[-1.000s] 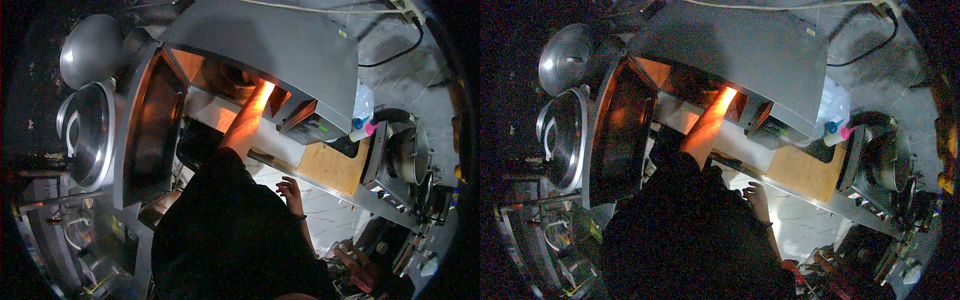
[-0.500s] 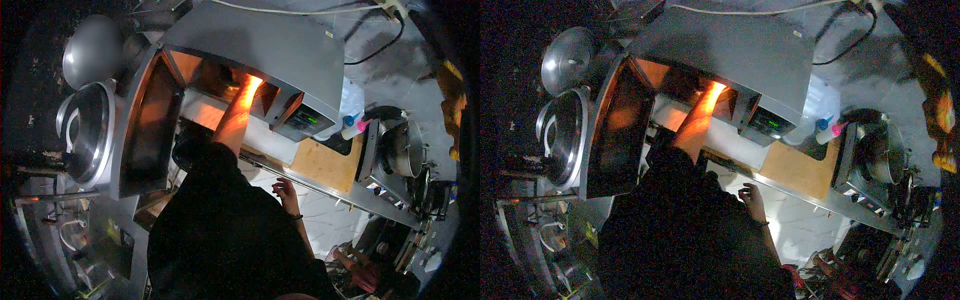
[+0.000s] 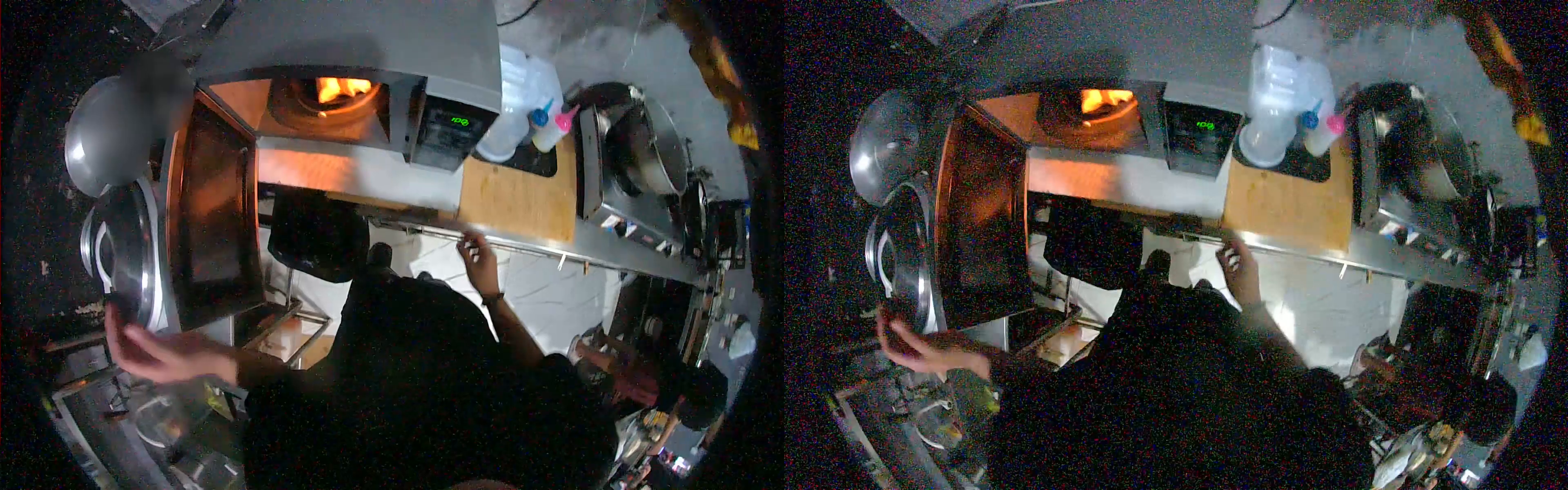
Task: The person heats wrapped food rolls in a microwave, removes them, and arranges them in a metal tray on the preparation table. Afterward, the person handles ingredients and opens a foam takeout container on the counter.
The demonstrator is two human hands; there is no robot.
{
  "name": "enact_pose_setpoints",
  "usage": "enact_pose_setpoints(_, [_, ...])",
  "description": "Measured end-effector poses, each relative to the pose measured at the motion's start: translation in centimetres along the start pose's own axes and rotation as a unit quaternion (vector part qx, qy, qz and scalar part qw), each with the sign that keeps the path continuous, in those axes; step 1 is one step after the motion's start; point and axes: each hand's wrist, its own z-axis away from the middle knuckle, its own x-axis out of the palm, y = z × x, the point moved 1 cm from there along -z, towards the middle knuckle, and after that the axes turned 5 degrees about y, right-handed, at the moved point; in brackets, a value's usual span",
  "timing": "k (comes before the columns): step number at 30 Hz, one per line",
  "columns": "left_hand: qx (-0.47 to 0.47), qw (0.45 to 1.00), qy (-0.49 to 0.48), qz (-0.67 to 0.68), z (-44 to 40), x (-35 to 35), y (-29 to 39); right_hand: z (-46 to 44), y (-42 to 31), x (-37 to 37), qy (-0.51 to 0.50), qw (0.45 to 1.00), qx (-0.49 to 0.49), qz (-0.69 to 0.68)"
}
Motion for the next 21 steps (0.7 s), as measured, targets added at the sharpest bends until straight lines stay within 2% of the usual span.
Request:
enact_pose_setpoints(1, [-0.026, 0.999, -0.029, -0.016, -0.9, -2.3, -4.9, -1.2, -1.1, -0.3, 0.023, 0.996, -0.086, -0.002])
enact_pose_setpoints(2, [-0.049, 0.997, -0.058, -0.032, -1.3, -4.4, -10.4, -2.3, -0.6, -0.5, 0.045, 0.991, -0.127, 0.01])
enact_pose_setpoints(4, [-0.3, 0.942, -0.129, 0.071, 1.1, -6.6, -13.4, -5.3, 0.0, -0.6, 0.035, 0.993, -0.099, -0.051])
enact_pose_setpoints(5, [-0.258, 0.946, -0.194, -0.034, 4.6, -9.6, -19.1, -6.2, -2.4, -1.0, 0.03, 0.997, -0.031, -0.06])
enact_pose_setpoints(6, [-0.213, 0.933, -0.253, -0.141, 7.0, -11.9, -23.6, -7.4, -3.1, -1.1, 0.039, 0.997, -0.04, -0.061])
enact_pose_setpoints(7, [-0.349, 0.92, -0.179, -0.014, 8.3, -10.8, -21.6, -8.9, -2.5, -0.6, 0.077, 0.993, -0.071, -0.046])
enact_pose_setpoints(8, [-0.471, 0.869, -0.1, 0.115, 10.0, -9.3, -18.8, -10.2, -3.0, -0.4, 0.082, 0.993, -0.07, -0.049])
enact_pose_setpoints(10, [-0.542, 0.814, -0.081, 0.193, 11.7, -9.2, -17.6, -11.4, -4.8, -0.3, 0.119, 0.985, -0.119, -0.03])
enact_pose_setpoints(11, [-0.358, 0.873, -0.2, 0.265, 13.5, -9.2, -17.2, -11.6, -5.6, -0.3, 0.121, 0.985, -0.12, -0.031])
enact_pose_setpoints(12, [-0.151, 0.883, -0.306, 0.322, 15.1, -9.0, -16.4, -11.9, -6.6, -0.1, 0.125, 0.982, -0.135, -0.039])
enact_pose_setpoints(13, [-0.148, 0.883, -0.307, 0.325, 16.0, -8.2, -14.3, -11.8, -7.4, 0.1, 0.129, 0.979, -0.148, -0.048])
enact_pose_setpoints(14, [-0.325, 0.816, -0.364, 0.311, 17.3, -6.1, -11.5, -11.9, -7.7, 0.3, 0.131, 0.979, -0.148, -0.05])
enact_pose_setpoints(15, [-0.489, 0.717, -0.407, 0.284, 18.9, -3.9, -9.2, -11.8, -8.1, 0.5, 0.152, 0.973, -0.174, -0.023])
enact_pose_setpoints(16, [-0.364, 0.775, -0.488, 0.17, 21.3, -1.3, -8.3, -11.8, -8.4, 0.6, 0.173, 0.964, -0.2, 0.005])
enact_pose_setpoints(17, [-0.103, 0.86, -0.476, 0.156, 22.1, 1.9, -5.0, -11.6, -8.7, 0.8, 0.175, 0.964, -0.201, 0.003])
enact_pose_setpoints(18, [0.166, 0.879, -0.426, 0.132, 22.8, 5.3, -2.0, -11.5, -8.8, 0.9, 0.177, 0.964, -0.197, 0.003])
enact_pose_setpoints(19, [0.024, 0.836, -0.502, 0.219, 28.6, 9.6, -4.8, -11.4, -9.0, 1.0, 0.179, 0.965, -0.193, 0.004])
enact_pose_setpoints(20, [-0.346, 0.661, -0.56, 0.36, 22.4, 11.6, 3.7, -11.4, -8.9, 1.2, 0.186, 0.963, -0.194, 0.003])
enact_pose_setpoints(21, [-0.299, 0.666, -0.559, 0.392, 23.6, 14.6, 4.1, -11.6, -8.8, 1.3, 0.197, 0.96, -0.198, 0.015])
